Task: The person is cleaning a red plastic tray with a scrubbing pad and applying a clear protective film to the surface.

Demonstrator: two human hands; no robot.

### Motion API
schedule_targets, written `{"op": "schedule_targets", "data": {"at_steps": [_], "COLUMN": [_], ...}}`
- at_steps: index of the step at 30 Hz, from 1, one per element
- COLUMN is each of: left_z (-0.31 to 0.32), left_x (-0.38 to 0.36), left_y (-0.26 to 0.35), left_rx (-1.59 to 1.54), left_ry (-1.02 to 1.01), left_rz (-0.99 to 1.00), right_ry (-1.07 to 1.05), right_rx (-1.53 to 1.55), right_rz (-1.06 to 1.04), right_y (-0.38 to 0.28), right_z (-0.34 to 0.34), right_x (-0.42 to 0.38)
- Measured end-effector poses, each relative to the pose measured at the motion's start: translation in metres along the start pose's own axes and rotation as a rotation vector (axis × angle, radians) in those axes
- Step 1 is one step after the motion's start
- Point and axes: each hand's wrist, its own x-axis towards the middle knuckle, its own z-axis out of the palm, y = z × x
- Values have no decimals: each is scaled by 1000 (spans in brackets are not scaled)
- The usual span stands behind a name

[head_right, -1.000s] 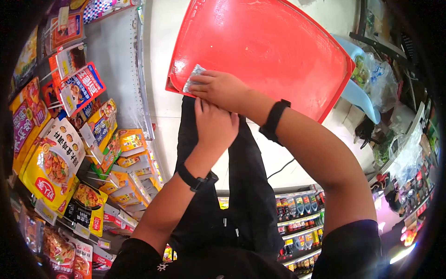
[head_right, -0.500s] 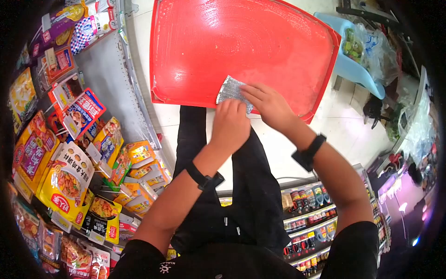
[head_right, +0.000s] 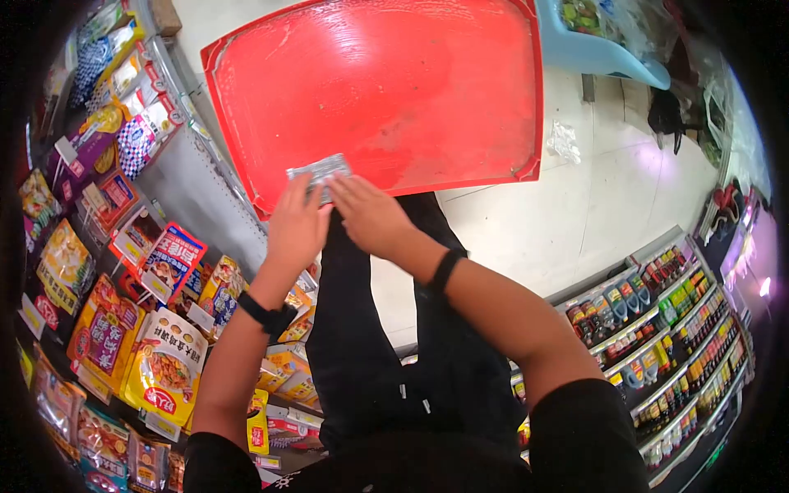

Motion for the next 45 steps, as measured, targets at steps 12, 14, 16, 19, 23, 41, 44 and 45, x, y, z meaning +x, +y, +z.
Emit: {"op": "schedule_targets", "data": {"at_steps": [12,14,16,19,23,41,44,45], "left_z": [62,69,77,80,58,91,69,67], "left_x": [64,89,102,105,72,94,80,70], "left_y": [112,153,174,178,133,168,142,127], "left_rx": [-96,-203,-310,-353,-227,-215,-189,-175], "left_ry": [-31,-72,-110,-90,-157,-76,-179,-130], "left_rz": [147,122,96,138,83,137,11,22], "right_ry": [49,25,47,103,188,193,201,186], "right_rx": [-72,-104,-108,-36,88,-30,-4,-14], "right_rz": [109,160,231,311,242,163,175,171], "right_y": [100,120,133,124,90,131,101,89], "right_z": [-51,-71,-78,-69,-39,-60,-43,-35], "right_x": [-108,-135,-154,-151,-113,-127,-100,-89]}}
